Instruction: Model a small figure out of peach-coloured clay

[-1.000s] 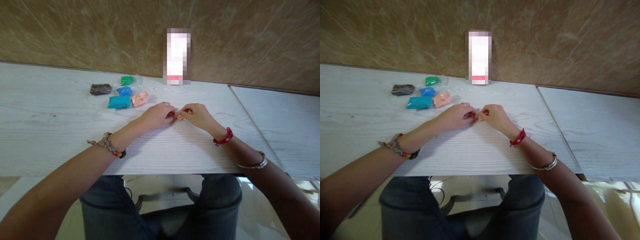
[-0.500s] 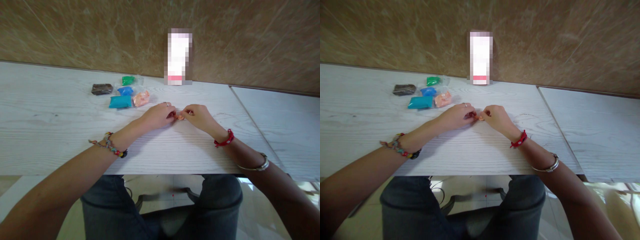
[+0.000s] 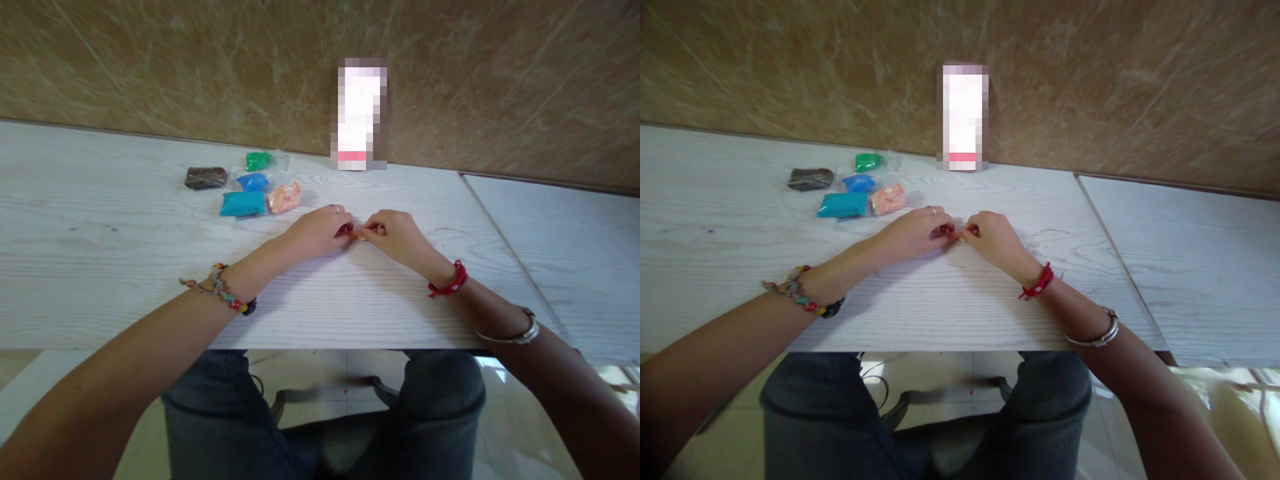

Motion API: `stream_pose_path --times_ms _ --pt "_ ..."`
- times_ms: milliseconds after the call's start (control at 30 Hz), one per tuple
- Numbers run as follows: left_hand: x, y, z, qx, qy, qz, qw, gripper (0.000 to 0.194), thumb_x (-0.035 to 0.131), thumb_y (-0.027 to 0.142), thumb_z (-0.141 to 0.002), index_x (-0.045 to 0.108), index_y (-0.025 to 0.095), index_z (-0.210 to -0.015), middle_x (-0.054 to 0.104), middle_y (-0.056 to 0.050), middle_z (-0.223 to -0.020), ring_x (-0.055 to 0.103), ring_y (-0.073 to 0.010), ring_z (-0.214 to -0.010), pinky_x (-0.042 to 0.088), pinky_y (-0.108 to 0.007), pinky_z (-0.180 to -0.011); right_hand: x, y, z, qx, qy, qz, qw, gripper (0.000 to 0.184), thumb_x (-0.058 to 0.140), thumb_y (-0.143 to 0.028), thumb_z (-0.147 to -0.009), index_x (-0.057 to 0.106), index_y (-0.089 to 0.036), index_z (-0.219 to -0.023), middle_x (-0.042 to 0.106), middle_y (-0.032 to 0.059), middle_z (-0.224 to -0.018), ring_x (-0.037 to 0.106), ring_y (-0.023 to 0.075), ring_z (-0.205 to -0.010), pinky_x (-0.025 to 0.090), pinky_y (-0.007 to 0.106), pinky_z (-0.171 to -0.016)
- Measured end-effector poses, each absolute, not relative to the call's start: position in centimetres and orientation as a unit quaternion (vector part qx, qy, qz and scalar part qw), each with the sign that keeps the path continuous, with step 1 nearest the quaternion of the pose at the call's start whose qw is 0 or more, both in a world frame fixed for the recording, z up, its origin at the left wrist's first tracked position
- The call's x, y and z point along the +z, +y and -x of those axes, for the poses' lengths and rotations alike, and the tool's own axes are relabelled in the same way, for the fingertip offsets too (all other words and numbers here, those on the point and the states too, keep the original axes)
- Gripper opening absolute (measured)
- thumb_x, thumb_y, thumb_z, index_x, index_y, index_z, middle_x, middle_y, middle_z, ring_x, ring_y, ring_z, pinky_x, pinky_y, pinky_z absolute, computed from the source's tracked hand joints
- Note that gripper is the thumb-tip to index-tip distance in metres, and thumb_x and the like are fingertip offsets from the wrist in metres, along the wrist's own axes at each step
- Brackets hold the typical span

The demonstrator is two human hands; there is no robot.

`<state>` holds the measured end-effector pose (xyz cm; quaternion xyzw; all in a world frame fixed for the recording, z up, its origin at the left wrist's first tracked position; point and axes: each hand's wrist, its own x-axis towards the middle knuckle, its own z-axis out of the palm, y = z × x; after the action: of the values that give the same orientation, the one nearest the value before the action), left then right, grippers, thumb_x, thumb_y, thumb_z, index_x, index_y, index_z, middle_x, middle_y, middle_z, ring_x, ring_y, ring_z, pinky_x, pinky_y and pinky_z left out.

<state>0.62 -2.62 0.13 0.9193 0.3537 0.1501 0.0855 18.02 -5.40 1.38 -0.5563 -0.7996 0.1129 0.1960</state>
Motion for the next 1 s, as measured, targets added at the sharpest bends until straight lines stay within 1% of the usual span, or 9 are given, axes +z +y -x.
stream_pose_path --times_ms 133,267,367,567,700,800,900,1000 --pt "0.3 -2.1 -0.1 0.17 0.357 -0.914 0.092 0.019 0.049 0.025 -0.082 0.062 0.013 -0.088 0.059 -0.006 -0.086 0.054 -0.0149 -0.081 0.039 -0.025 -0.07 2.2 -5.2 -18.6 0.084 -0.775 0.584 0.226 0.023 0.05 -0.025 -0.079 0.067 -0.013 -0.068 0.063 0.0038 -0.066 0.048 0.0101 -0.058 0.032 0.024 -0.057" --pt "0.5 -1.1 0.7 0.182 0.338 -0.917 0.109 0.02 0.049 0.027 -0.084 0.064 0.016 -0.09 0.059 -0.004 -0.089 0.054 -0.0141 -0.084 0.039 -0.025 -0.074 2.7 -4.8 -19.2 0.09 -0.752 0.606 0.243 0.024 0.05 -0.026 -0.079 0.067 -0.014 -0.068 0.061 0.0019 -0.06 0.047 0.0099 -0.054 0.031 0.024 -0.055" --pt "0.7 -0.8 1.1 0.174 0.339 -0.917 0.118 0.018 0.05 0.025 -0.083 0.065 0.017 -0.09 0.059 -0.003 -0.09 0.054 -0.0135 -0.085 0.039 -0.025 -0.075 2.6 -4.6 -19.3 0.097 -0.754 0.607 0.233 0.023 0.05 -0.026 -0.078 0.067 -0.014 -0.068 0.06 0.0015 -0.058 0.047 0.0099 -0.053 0.031 0.024 -0.054" --pt "1.0 -0.9 1.2 0.177 0.31 -0.927 0.117 0.019 0.053 0.027 -0.082 0.066 0.016 -0.091 0.06 -0.004 -0.092 0.054 -0.0131 -0.084 0.039 -0.024 -0.075 2.1 -4.1 -19.6 0.095 -0.758 0.612 0.206 0.023 0.05 -0.025 -0.077 0.068 -0.014 -0.069 0.06 0.0015 -0.056 0.047 0.01 -0.051 0.031 0.024 -0.053" --pt "0.9 -0.8 1.1 0.162 0.286 -0.933 0.144 0.019 0.05 0.026 -0.084 0.066 0.018 -0.091 0.06 -0.003 -0.09 0.054 -0.0113 -0.08 0.039 -0.023 -0.075 1.7 -3.7 -19.6 0.091 -0.768 0.603 0.196 0.022 0.05 -0.025 -0.077 0.069 -0.014 -0.069 0.062 0.0021 -0.058 0.048 0.0103 -0.053 0.031 0.024 -0.053" --pt "0.6 -0.8 0.9 0.151 0.297 -0.931 0.147 0.02 0.049 0.026 -0.084 0.065 0.019 -0.093 0.06 -0.003 -0.09 0.054 -0.0113 -0.079 0.039 -0.023 -0.074 1.4 -3.5 -19.6 0.084 -0.777 0.594 0.193 0.022 0.051 -0.025 -0.076 0.069 -0.014 -0.071 0.066 0.0035 -0.065 0.05 0.0108 -0.056 0.032 0.023 -0.054" --pt "0.4 -0.8 0.8 0.145 0.307 -0.93 0.139 0.021 0.049 0.028 -0.084 0.065 0.019 -0.095 0.06 -0.004 -0.093 0.055 -0.0122 -0.081 0.039 -0.023 -0.074 1.3 -3.4 -19.6 0.079 -0.783 0.585 0.196 0.021 0.051 -0.023 -0.076 0.069 -0.014 -0.07 0.067 0.0037 -0.068 0.051 0.0108 -0.057 0.032 0.023 -0.054" --pt "0.4 -0.5 1.1 0.152 0.31 -0.928 0.138 0.026 0.05 0.032 -0.083 0.063 0.018 -0.102 0.06 -0.005 -0.097 0.055 -0.0131 -0.085 0.04 -0.023 -0.076 1.2 -3.4 -19.7 0.081 -0.784 0.584 0.195 0.021 0.051 -0.023 -0.076 0.07 -0.014 -0.071 0.067 0.0041 -0.069 0.051 0.0109 -0.057 0.032 0.023 -0.054"
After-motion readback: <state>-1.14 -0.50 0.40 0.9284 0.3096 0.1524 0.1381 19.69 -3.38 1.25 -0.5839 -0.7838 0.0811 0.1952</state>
